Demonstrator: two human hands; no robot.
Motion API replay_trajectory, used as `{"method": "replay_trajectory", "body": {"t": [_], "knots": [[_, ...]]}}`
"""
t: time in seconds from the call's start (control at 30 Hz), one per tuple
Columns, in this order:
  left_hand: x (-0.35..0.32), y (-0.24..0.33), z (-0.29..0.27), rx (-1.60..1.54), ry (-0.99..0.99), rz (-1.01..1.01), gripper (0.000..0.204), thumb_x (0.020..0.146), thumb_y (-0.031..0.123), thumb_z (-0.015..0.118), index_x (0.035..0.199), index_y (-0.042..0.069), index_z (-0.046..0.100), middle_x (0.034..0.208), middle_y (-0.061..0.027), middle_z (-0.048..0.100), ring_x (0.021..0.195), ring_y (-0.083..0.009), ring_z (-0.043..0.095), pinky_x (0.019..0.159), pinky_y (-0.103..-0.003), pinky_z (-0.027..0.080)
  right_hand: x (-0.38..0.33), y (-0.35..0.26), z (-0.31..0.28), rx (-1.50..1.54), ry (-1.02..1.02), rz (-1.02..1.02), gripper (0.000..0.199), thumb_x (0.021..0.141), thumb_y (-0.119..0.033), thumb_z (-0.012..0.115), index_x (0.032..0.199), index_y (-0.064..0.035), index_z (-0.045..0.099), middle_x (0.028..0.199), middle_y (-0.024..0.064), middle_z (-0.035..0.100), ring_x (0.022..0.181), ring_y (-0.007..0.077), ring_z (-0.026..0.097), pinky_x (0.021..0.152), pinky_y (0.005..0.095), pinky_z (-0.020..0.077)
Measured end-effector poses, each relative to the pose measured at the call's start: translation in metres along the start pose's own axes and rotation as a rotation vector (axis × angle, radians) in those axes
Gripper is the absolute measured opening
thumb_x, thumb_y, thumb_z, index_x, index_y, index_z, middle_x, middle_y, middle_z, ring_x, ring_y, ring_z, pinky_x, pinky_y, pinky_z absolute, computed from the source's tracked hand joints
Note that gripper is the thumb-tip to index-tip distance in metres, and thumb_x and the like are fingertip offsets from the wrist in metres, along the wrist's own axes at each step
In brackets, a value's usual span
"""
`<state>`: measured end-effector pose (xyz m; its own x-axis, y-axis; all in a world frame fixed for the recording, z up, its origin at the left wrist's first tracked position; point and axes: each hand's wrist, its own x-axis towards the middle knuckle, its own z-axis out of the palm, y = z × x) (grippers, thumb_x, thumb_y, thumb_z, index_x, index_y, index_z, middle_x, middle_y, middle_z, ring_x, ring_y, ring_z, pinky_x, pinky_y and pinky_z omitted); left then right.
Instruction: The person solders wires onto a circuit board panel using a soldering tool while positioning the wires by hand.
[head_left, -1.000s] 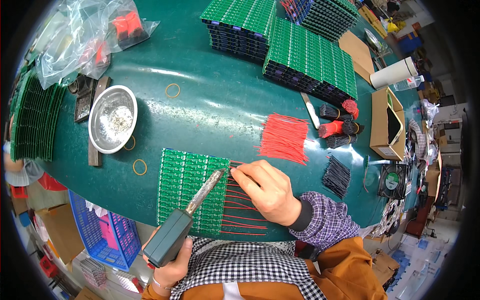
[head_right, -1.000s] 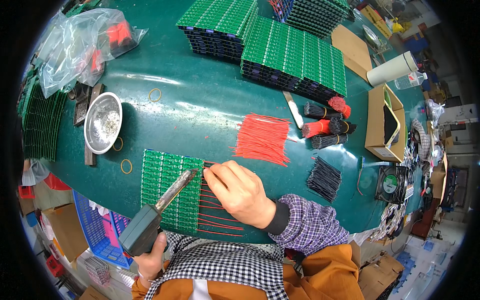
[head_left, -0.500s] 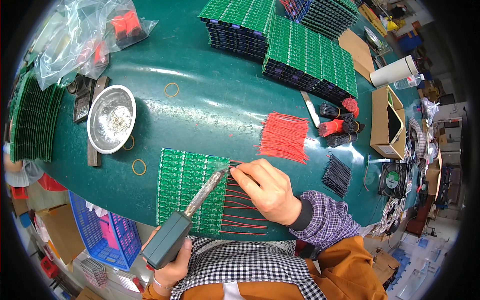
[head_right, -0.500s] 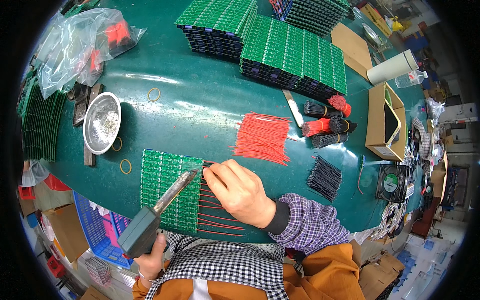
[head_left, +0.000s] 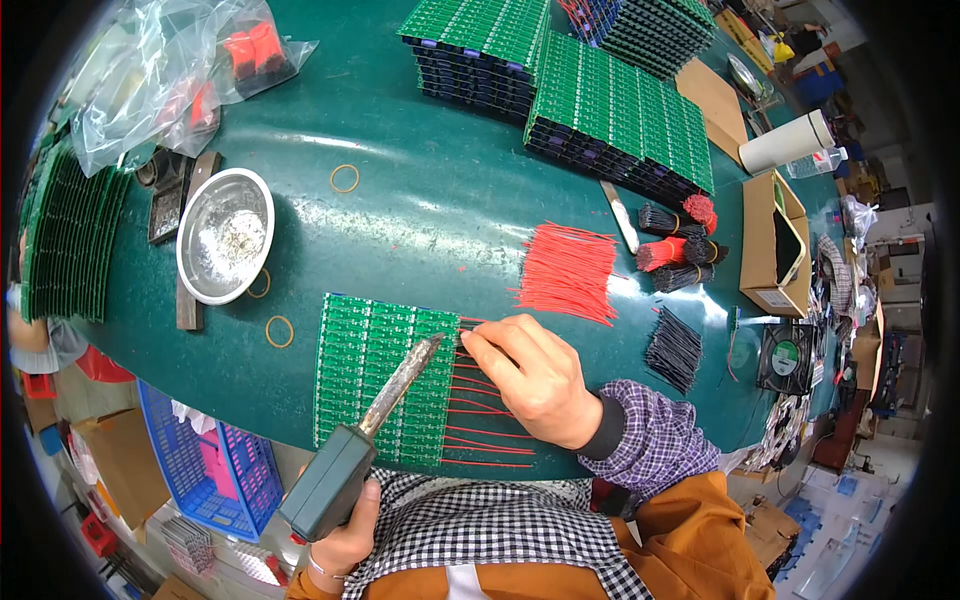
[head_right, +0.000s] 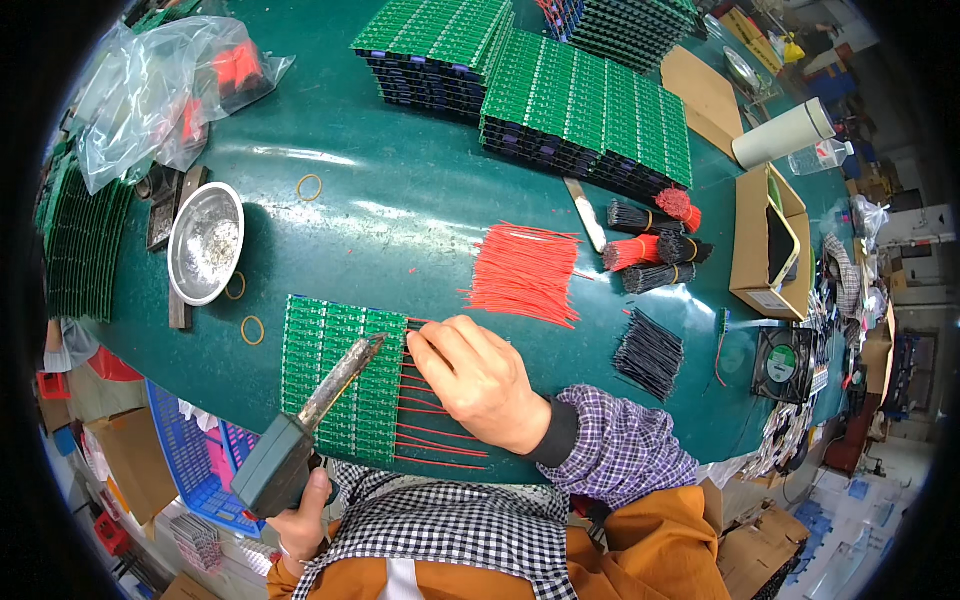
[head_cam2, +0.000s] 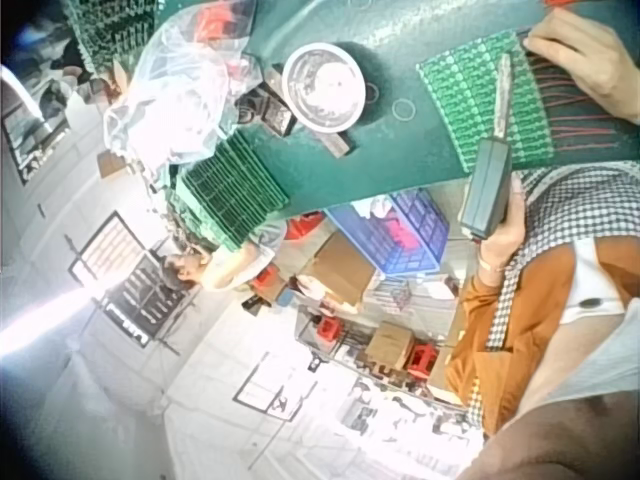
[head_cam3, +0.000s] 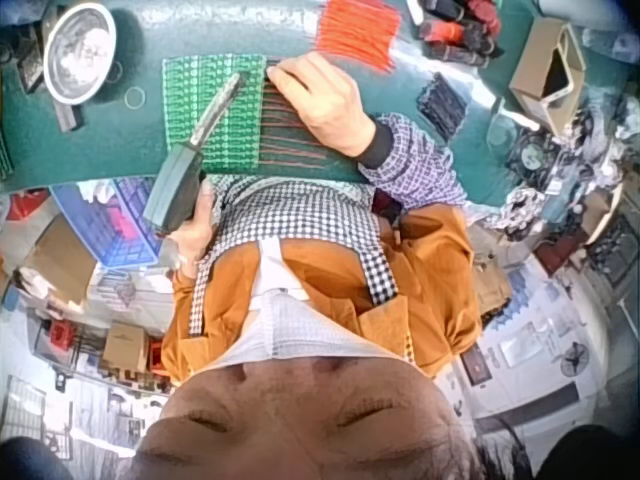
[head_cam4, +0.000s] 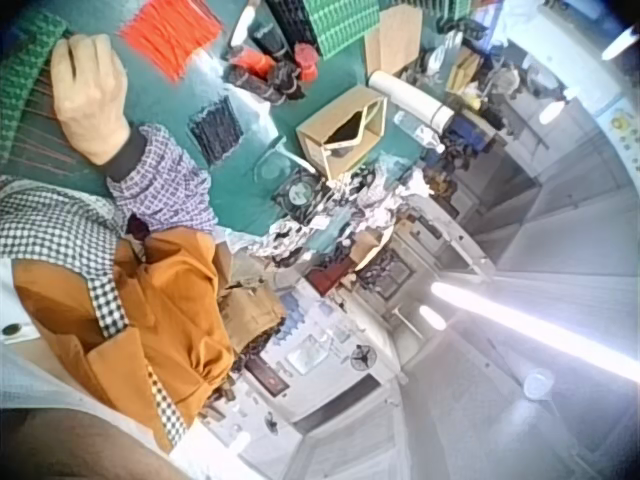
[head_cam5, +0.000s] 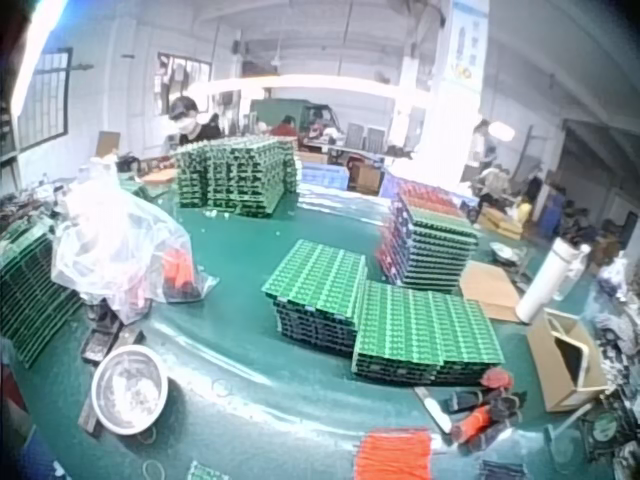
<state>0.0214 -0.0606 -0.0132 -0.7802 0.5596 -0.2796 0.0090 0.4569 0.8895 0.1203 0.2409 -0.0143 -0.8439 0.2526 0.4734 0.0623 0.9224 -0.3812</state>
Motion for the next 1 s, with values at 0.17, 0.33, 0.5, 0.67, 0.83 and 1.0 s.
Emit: {"method": "replay_trajectory", "body": {"t": [0.17, 0.33, 0.5, 0.67, 0.83, 1.0], "knots": [[-0.004, 0.004, -0.002, -0.022, 0.003, -0.036, 0.035, 0.089, 0.006, 0.08, 0.119, -0.006, 0.067, 0.106, -0.0136, 0.072, 0.091, -0.0268, 0.068, 0.083, -0.039, 0.055, -0.003, -0.001, -0.002, 0.025, 0.087, -0.041, 0.035, 0.072, -0.002, 0.072, 0.106, 0.0052, 0.073, 0.099, 0.0134, 0.071, 0.085, 0.0273, 0.071, 0.068, 0.0346, 0.0587], [0.0, 0.004, -0.002, 0.065, 0.022, 0.035, 0.032, 0.082, 0.007, 0.082, 0.111, -0.003, 0.073, 0.098, -0.0129, 0.071, 0.081, -0.0247, 0.067, 0.073, -0.038, 0.053, -0.006, -0.002, 0.0, 0.04, 0.046, -0.035, 0.035, 0.071, -0.001, 0.073, 0.106, 0.0051, 0.074, 0.099, 0.0129, 0.071, 0.084, 0.0268, 0.071, 0.067, 0.0344, 0.0586], [0.003, 0.004, 0.0, 0.066, 0.013, 0.024, 0.031, 0.079, 0.008, 0.083, 0.108, -0.001, 0.075, 0.095, -0.0126, 0.07, 0.076, -0.0242, 0.066, 0.067, -0.037, 0.051, -0.007, -0.003, 0.002, 0.034, 0.034, -0.028, 0.035, 0.072, -0.001, 0.073, 0.106, 0.0051, 0.074, 0.098, 0.0124, 0.071, 0.084, 0.0256, 0.071, 0.067, 0.0336, 0.0587], [0.007, 0.009, 0.002, 0.067, -0.006, 0.034, 0.028, 0.08, 0.01, 0.082, 0.105, -0.001, 0.076, 0.091, -0.0129, 0.07, 0.071, -0.025, 0.066, 0.062, -0.036, 0.051, -0.007, -0.003, 0.002, 0.029, 0.021, -0.031, 0.034, 0.072, -0.001, 0.073, 0.106, 0.0054, 0.074, 0.099, 0.012, 0.07, 0.083, 0.025, 0.07, 0.067, 0.0331, 0.0587], [0.015, 0.016, 0.006, 0.096, 0.005, 0.171, 0.027, 0.08, 0.011, 0.081, 0.102, -0.002, 0.076, 0.086, -0.014, 0.069, 0.067, -0.026, 0.066, 0.059, -0.037, 0.05, -0.006, -0.004, 0.002, 0.025, 0.016, -0.025, 0.035, 0.072, -0.001, 0.073, 0.106, 0.0061, 0.074, 0.099, 0.0125, 0.07, 0.083, 0.0252, 0.07, 0.066, 0.0331, 0.0585], [0.016, 0.024, 0.006, 0.096, -0.007, 0.15, 0.026, 0.08, 0.009, 0.081, 0.102, -0.003, 0.076, 0.087, -0.014, 0.069, 0.07, -0.0268, 0.067, 0.061, -0.038, 0.051, -0.006, -0.004, 0.001, 0.023, 0.007, -0.023, 0.035, 0.072, -0.001, 0.073, 0.106, 0.0066, 0.074, 0.099, 0.0128, 0.07, 0.082, 0.0253, 0.07, 0.066, 0.0329, 0.0583]]}}
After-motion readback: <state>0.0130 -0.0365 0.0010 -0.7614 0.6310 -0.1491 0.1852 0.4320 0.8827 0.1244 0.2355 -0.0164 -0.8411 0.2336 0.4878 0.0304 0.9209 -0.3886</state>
